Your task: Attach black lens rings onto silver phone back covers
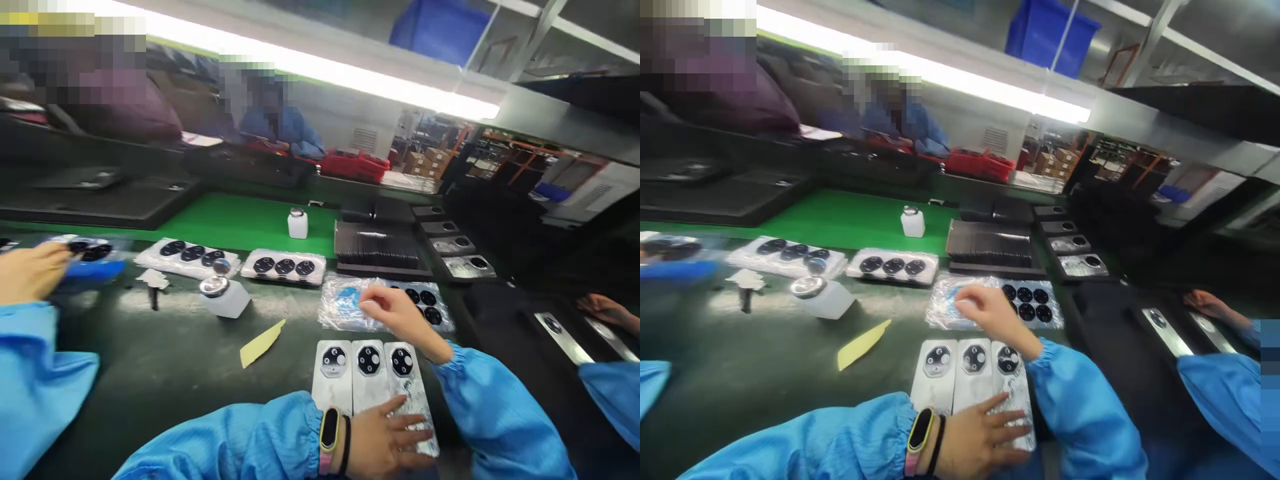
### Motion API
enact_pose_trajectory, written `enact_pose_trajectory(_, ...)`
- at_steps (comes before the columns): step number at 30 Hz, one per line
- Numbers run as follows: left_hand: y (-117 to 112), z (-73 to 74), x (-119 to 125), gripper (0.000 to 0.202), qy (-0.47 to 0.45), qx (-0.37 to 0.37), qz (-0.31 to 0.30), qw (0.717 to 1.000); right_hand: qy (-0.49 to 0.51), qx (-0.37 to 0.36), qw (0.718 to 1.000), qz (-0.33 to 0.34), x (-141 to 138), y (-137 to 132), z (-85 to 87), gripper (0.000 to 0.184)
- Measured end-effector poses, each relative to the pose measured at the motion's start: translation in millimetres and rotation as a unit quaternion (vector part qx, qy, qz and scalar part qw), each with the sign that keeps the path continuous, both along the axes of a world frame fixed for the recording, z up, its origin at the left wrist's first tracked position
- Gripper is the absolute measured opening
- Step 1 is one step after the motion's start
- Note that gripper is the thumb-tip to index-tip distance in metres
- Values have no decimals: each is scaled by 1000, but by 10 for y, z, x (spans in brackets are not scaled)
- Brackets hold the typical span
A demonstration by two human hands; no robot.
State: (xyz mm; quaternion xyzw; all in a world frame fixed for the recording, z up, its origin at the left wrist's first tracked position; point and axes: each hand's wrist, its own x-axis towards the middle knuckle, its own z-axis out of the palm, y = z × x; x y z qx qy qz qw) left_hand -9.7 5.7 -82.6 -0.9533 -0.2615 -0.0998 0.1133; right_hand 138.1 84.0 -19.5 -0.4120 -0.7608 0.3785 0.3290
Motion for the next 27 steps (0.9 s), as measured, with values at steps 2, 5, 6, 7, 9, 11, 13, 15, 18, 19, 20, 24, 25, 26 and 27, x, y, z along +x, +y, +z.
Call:
enact_pose_trajectory(2,-158,-310,423,38,4,-65,-177,982,45,-84,989,-115,484,-230,-138,17)
enact_pose_trajectory(5,-257,-556,605,45,-17,-185,-255,949,30,-124,961,-247,923,-577,-364,24)
enact_pose_trajectory(6,-256,-586,598,46,-26,-213,-248,945,9,-122,955,-269,991,-680,-438,23)
enact_pose_trajectory(7,-249,-599,582,46,-34,-233,-246,940,-18,-110,953,-282,1025,-773,-509,21)
enact_pose_trajectory(9,-242,-601,555,47,-44,-251,-245,936,-90,-64,954,-278,1019,-921,-631,15)
enact_pose_trajectory(11,-260,-602,553,48,-49,-251,-242,936,-175,3,954,-242,961,-1015,-721,15)
enact_pose_trajectory(13,-295,-612,563,49,-53,-244,-243,937,-258,64,945,-193,898,-1060,-778,18)
enact_pose_trajectory(15,-324,-622,570,49,-57,-239,-244,938,-324,106,927,-157,854,-1068,-806,18)
enact_pose_trajectory(18,-341,-621,564,50,-60,-240,-242,938,-380,137,905,-131,822,-1052,-815,17)
enact_pose_trajectory(19,-342,-617,559,49,-60,-242,-244,937,-388,144,901,-126,814,-1047,-812,17)
enact_pose_trajectory(20,-342,-611,554,49,-59,-244,-246,936,-393,153,899,-122,805,-1044,-808,17)
enact_pose_trajectory(24,-353,-593,537,48,-64,-247,-252,934,-407,182,888,-114,759,-1042,-783,19)
enact_pose_trajectory(25,-358,-590,534,49,-67,-247,-251,934,-415,188,883,-114,747,-1041,-776,19)
enact_pose_trajectory(26,-364,-587,531,49,-68,-246,-250,934,-425,196,876,-114,734,-1039,-770,19)
enact_pose_trajectory(27,-369,-584,529,49,-66,-246,-248,935,-435,205,869,-114,723,-1036,-764,20)
